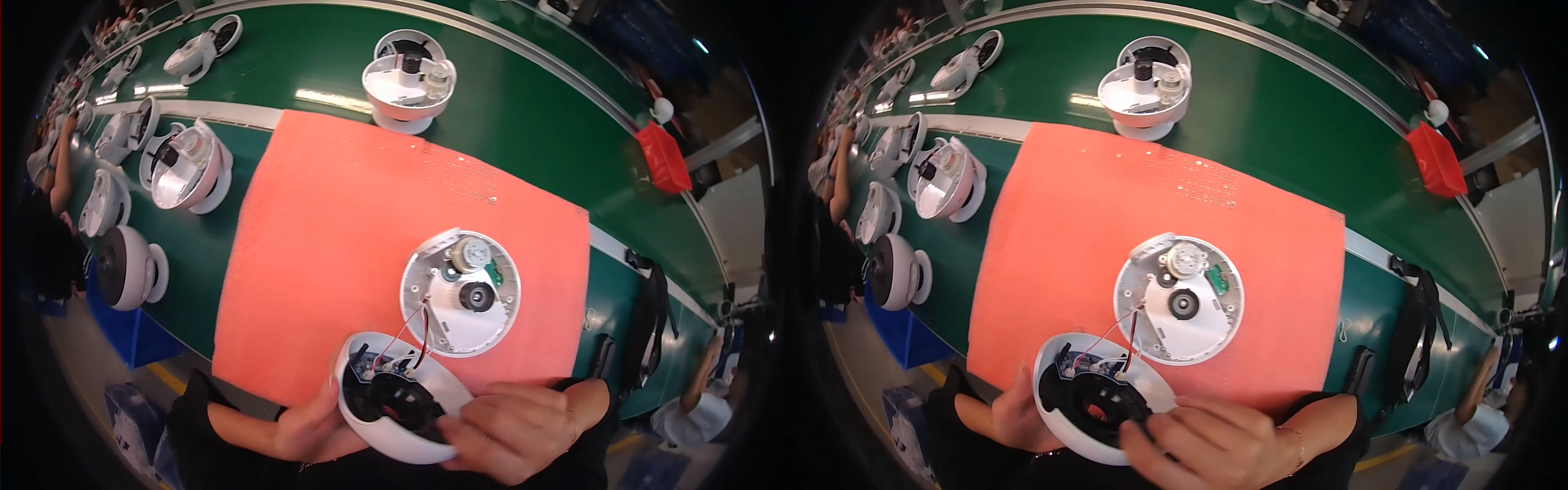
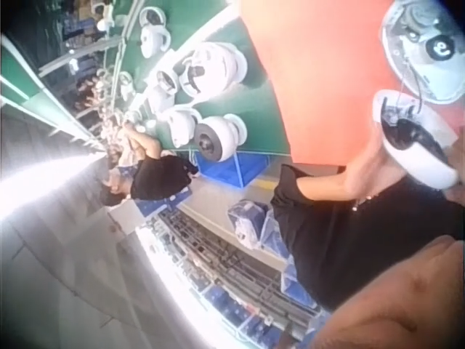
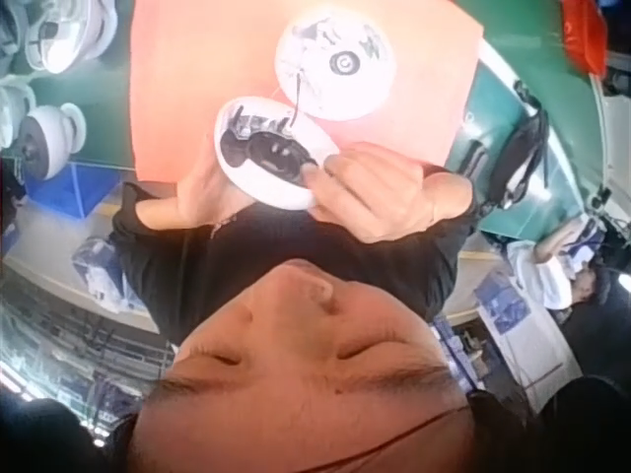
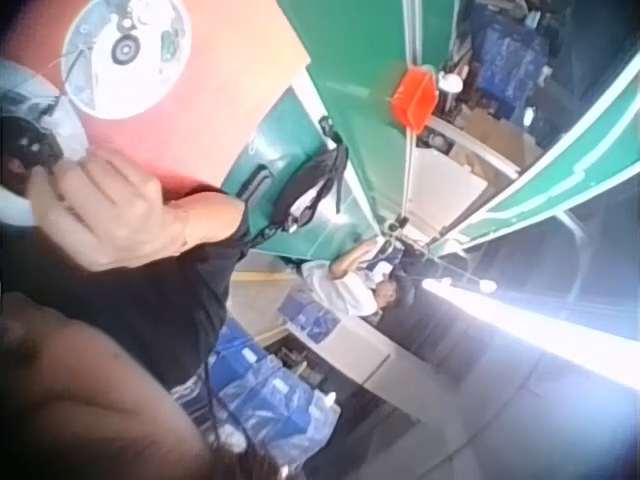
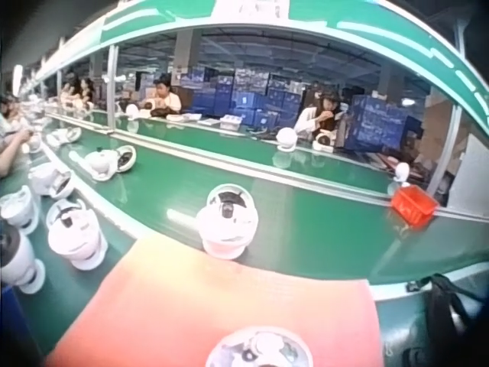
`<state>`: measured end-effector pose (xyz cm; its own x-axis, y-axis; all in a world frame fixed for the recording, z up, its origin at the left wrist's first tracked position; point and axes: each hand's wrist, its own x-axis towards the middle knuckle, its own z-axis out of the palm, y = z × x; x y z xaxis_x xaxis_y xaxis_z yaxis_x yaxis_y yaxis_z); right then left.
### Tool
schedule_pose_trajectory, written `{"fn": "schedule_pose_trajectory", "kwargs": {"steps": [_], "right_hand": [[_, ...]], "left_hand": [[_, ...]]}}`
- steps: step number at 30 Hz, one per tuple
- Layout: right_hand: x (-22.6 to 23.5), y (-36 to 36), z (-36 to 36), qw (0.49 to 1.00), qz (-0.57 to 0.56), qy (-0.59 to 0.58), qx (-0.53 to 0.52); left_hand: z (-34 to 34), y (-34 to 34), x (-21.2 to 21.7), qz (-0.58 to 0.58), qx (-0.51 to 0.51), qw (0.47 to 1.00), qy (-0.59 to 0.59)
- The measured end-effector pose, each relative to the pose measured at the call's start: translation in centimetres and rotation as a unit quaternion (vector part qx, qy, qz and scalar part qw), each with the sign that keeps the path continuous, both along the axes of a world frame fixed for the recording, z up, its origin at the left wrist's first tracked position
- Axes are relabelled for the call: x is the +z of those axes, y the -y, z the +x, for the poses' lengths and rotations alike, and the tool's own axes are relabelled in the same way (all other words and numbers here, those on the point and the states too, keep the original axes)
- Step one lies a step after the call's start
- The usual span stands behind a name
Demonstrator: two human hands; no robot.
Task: Manually assembling the internal components, wiring, and lens module into the outer housing of a dome-style security camera.
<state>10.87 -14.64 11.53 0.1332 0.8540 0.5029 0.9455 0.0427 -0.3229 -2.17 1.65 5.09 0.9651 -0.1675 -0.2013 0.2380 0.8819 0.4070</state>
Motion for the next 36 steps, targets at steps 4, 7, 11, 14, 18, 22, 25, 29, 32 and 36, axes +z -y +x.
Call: {"fn": "schedule_pose_trajectory", "kwargs": {"steps": [4,7,11,14,18,22,25,29,32,36], "right_hand": [[-0.4,1.9,4.4,0.973,-0.130,-0.189,-0.001],[1.0,3.6,6.1,0.921,-0.155,-0.351,-0.069],[-1.6,3.2,8.3,0.820,-0.098,-0.557,-0.086],[-3.0,2.3,10.4,0.751,-0.096,-0.649,-0.077],[-4.0,1.3,10.7,0.747,-0.106,-0.654,-0.060],[-3.5,0.1,11.0,0.755,-0.147,-0.637,-0.053],[-2.6,-0.9,10.7,0.771,-0.161,-0.610,-0.083],[-3.4,-1.0,11.3,0.874,-0.163,-0.451,-0.084],[-3.9,-1.5,11.6,0.910,-0.163,-0.363,-0.115],[-4.9,-2.4,12.0,0.925,-0.182,-0.305,-0.138]], "left_hand": [[-0.1,-0.7,-1.8,0.343,-0.023,0.938,0.049],[4.0,-2.7,-1.8,0.767,-0.037,0.599,0.228],[5.2,-2.0,-2.3,0.855,-0.005,0.462,0.237],[5.8,-3.0,-2.3,0.849,0.030,0.471,0.237],[6.4,-5.3,-1.6,0.848,0.022,0.489,0.203],[7.3,-5.4,-1.2,0.710,0.085,0.682,0.157],[8.4,-4.3,1.2,0.792,0.099,0.578,0.170],[8.8,-5.3,1.4,0.819,0.017,0.564,0.109],[9.7,-6.0,1.9,0.825,-0.043,0.553,0.104],[10.9,-6.9,2.1,0.846,-0.128,0.504,0.120]]}}
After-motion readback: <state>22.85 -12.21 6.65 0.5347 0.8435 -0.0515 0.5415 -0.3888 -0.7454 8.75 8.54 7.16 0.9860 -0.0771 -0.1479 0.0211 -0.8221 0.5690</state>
